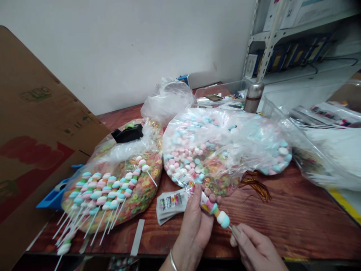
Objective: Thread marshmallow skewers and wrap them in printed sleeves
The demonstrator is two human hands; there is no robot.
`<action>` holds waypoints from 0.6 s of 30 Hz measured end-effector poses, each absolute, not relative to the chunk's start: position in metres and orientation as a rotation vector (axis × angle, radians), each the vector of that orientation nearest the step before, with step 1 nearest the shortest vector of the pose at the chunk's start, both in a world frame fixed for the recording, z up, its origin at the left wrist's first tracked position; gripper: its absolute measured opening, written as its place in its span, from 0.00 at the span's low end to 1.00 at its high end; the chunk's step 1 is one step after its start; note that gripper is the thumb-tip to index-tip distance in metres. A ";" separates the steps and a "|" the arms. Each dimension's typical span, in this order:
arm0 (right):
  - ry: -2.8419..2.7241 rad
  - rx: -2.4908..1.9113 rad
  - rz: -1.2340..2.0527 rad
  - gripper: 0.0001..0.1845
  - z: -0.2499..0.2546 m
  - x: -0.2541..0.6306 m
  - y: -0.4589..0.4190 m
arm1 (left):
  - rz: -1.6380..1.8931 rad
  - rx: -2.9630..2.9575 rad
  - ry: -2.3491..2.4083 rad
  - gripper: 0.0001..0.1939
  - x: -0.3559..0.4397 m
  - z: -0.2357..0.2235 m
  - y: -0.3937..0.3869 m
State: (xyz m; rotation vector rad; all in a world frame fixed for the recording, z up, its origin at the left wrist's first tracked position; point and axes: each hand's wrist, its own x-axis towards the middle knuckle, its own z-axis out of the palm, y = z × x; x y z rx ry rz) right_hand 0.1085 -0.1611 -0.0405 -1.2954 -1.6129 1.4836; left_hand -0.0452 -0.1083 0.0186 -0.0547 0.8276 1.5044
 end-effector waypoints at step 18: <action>-1.782 -1.156 0.947 0.08 -0.039 0.097 -0.148 | 1.507 -0.009 0.940 0.14 -0.055 0.021 -0.099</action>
